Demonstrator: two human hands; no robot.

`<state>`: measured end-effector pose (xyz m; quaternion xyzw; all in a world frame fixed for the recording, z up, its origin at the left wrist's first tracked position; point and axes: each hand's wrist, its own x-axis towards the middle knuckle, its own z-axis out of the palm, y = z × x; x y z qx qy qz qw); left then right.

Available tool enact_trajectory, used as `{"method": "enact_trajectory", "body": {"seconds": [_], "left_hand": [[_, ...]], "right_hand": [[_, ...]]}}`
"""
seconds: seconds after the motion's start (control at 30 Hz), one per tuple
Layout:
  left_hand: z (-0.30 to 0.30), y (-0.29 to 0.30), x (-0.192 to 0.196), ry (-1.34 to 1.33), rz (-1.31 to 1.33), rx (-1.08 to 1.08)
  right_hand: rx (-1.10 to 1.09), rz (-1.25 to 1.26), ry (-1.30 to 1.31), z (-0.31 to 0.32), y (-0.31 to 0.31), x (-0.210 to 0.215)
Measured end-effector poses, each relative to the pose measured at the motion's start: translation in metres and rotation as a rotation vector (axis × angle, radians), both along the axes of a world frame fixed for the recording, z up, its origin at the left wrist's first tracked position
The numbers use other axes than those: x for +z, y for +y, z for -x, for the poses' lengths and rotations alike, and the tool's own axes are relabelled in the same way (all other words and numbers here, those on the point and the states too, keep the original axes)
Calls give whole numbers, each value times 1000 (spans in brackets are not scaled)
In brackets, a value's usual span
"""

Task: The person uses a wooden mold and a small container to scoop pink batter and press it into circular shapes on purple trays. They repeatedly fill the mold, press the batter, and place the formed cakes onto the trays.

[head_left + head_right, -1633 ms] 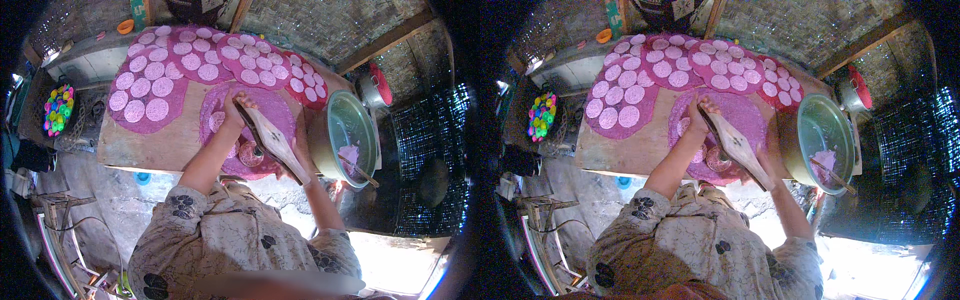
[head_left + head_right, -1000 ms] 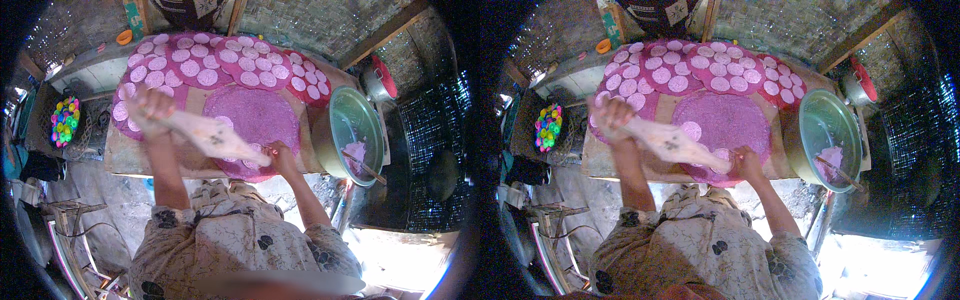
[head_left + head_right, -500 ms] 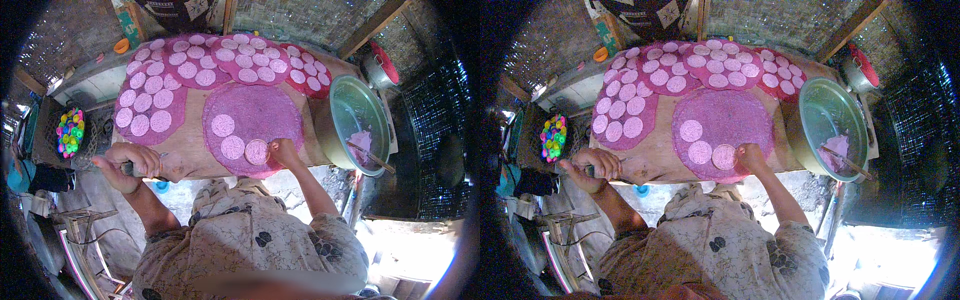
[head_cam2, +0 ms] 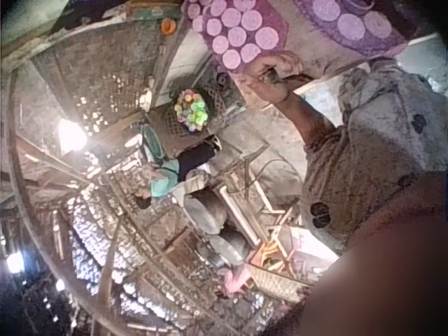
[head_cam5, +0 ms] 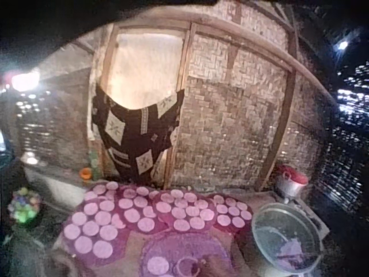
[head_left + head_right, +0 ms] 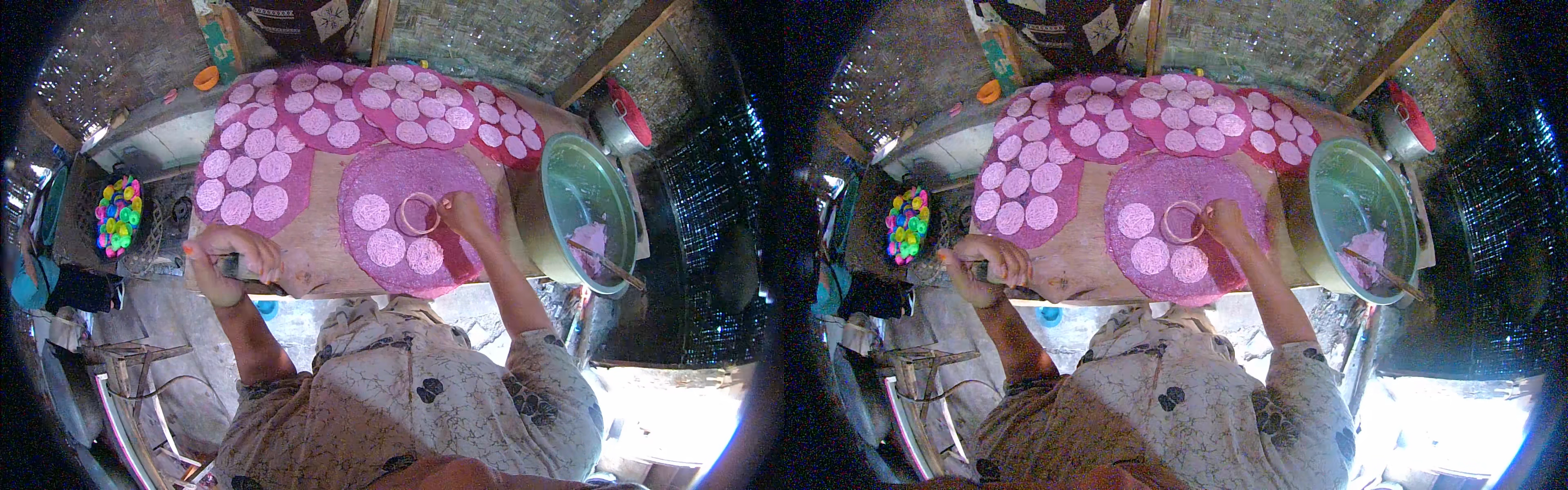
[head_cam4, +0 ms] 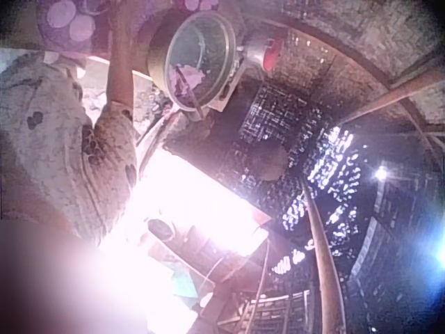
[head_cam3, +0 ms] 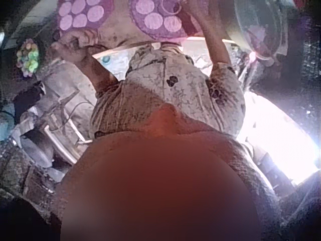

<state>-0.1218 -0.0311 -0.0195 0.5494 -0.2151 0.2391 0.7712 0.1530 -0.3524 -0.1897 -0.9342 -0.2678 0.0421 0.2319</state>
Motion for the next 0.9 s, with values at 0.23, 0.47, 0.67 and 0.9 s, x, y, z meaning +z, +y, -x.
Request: {"method": "enact_trajectory", "body": {"seconds": [0.23,0.47,0.67,0.9], "left_hand": [[0,-8,-1,6,-17,6],[4,-6,5,53,1,68],[-10,-6,21,44,513,-76],[-19,-52,-49,644,-693,255]], "right_hand": [[32,33,-72,-7,21,-29],[-34,28,27,23,26,31],[451,-462,524,159,42,75],[206,-461,637,178,3,70]]}}
